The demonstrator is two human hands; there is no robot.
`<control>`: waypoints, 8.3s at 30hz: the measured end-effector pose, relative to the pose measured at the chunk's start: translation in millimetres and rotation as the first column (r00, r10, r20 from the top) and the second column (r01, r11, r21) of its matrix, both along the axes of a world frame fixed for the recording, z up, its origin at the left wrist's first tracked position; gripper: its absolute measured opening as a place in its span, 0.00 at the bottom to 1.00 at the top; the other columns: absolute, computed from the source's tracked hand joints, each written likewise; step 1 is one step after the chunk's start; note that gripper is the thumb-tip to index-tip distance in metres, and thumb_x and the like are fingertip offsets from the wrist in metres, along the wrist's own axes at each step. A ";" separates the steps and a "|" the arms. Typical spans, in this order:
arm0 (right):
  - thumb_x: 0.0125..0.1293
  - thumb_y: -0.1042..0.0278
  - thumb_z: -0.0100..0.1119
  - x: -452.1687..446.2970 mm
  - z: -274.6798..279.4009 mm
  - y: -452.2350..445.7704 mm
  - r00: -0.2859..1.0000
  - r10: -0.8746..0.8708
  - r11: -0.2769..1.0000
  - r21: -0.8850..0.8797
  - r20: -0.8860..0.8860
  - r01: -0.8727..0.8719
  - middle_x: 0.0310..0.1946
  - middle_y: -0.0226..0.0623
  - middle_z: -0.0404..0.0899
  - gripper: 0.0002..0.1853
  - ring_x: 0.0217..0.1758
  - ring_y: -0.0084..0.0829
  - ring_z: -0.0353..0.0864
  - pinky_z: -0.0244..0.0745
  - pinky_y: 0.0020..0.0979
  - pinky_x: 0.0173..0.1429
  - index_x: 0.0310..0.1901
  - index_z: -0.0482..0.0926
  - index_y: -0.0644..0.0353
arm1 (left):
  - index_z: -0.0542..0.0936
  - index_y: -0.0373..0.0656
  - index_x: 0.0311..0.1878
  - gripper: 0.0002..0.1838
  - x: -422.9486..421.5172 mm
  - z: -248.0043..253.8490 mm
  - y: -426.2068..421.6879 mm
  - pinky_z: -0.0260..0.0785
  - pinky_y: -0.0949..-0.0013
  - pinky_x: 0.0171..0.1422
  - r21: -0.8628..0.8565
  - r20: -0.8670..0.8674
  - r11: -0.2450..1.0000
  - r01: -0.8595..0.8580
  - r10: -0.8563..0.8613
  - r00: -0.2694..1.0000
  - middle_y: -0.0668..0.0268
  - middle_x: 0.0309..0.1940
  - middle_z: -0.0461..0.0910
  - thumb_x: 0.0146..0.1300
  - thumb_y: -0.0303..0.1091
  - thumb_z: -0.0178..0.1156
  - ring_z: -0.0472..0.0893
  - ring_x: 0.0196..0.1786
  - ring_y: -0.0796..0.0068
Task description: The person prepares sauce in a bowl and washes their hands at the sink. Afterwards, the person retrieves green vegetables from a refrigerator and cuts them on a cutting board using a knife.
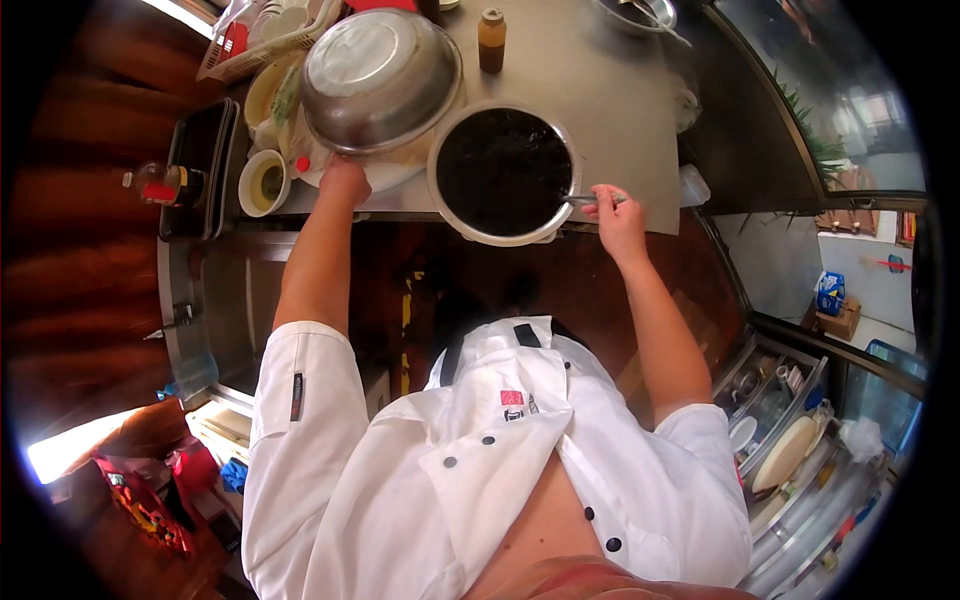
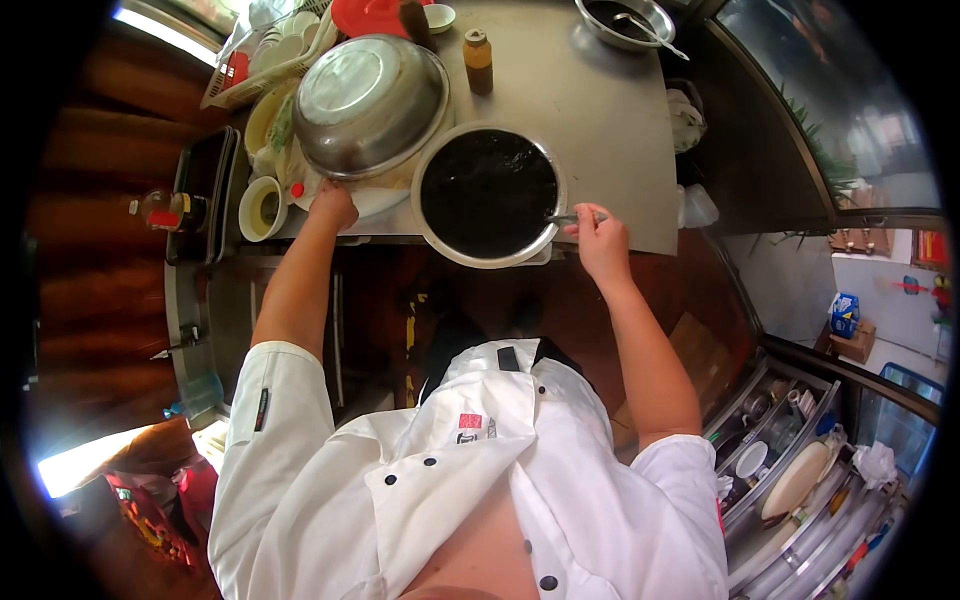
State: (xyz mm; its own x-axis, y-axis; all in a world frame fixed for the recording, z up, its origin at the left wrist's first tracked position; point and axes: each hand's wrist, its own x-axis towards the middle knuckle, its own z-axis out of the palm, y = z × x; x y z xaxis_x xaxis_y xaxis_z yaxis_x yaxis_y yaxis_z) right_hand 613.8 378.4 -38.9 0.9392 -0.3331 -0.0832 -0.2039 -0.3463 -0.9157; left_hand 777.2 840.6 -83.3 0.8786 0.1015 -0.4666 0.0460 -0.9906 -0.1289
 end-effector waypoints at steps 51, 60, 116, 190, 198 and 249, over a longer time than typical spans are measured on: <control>0.78 0.57 0.49 12.4 -34.7 29.5 0.995 -0.103 0.968 0.232 0.010 0.098 0.26 0.37 0.85 0.20 0.28 0.24 0.84 0.78 0.26 0.38 0.46 0.82 0.69 | 0.60 0.25 0.71 0.36 -7.2 -0.9 -0.8 0.62 0.56 0.75 0.005 0.073 0.999 0.040 -0.040 0.997 0.40 0.75 0.53 0.61 0.32 0.53 0.58 0.76 0.42; 0.77 0.58 0.49 16.1 -26.6 27.8 0.994 -0.106 0.983 0.151 0.004 0.104 0.26 0.38 0.86 0.19 0.29 0.23 0.84 0.78 0.26 0.38 0.47 0.82 0.67 | 0.58 0.26 0.73 0.39 -0.4 -8.5 3.1 0.62 0.57 0.76 -0.024 0.019 1.000 0.003 -0.003 1.000 0.40 0.77 0.50 0.60 0.33 0.55 0.55 0.78 0.44; 0.75 0.59 0.52 24.8 -29.6 29.3 0.977 -0.209 0.947 0.240 -0.040 0.212 0.25 0.39 0.86 0.18 0.28 0.24 0.84 0.78 0.26 0.36 0.45 0.81 0.68 | 0.58 0.21 0.71 0.40 -1.6 9.7 -12.4 0.66 0.59 0.71 0.047 -0.004 0.999 -0.003 0.003 1.000 0.38 0.73 0.58 0.58 0.32 0.59 0.65 0.73 0.47; 0.75 0.62 0.53 12.9 -5.0 -1.1 0.998 0.055 0.990 0.132 0.003 -0.055 0.25 0.37 0.86 0.15 0.31 0.24 0.87 0.80 0.26 0.38 0.44 0.82 0.68 | 0.68 0.27 0.67 0.32 6.1 -6.0 0.2 0.68 0.58 0.70 0.045 0.025 0.997 0.066 -0.068 0.997 0.40 0.69 0.65 0.59 0.31 0.57 0.71 0.70 0.49; 0.76 0.58 0.52 6.8 -27.0 9.2 0.995 -0.083 0.991 0.112 0.050 0.077 0.25 0.38 0.87 0.18 0.28 0.24 0.85 0.79 0.27 0.37 0.43 0.82 0.66 | 0.67 0.26 0.68 0.33 1.2 6.3 -9.9 0.69 0.58 0.69 0.064 0.015 0.998 0.008 -0.009 1.000 0.39 0.72 0.61 0.59 0.31 0.58 0.71 0.70 0.49; 0.76 0.57 0.52 36.2 -36.0 24.2 0.995 -0.101 0.984 0.153 0.020 0.096 0.24 0.38 0.86 0.19 0.28 0.23 0.85 0.79 0.26 0.36 0.44 0.83 0.67 | 0.64 0.22 0.67 0.34 -2.6 -17.0 0.1 0.68 0.57 0.70 0.043 0.135 0.998 0.054 -0.060 0.989 0.39 0.70 0.60 0.59 0.31 0.57 0.66 0.72 0.45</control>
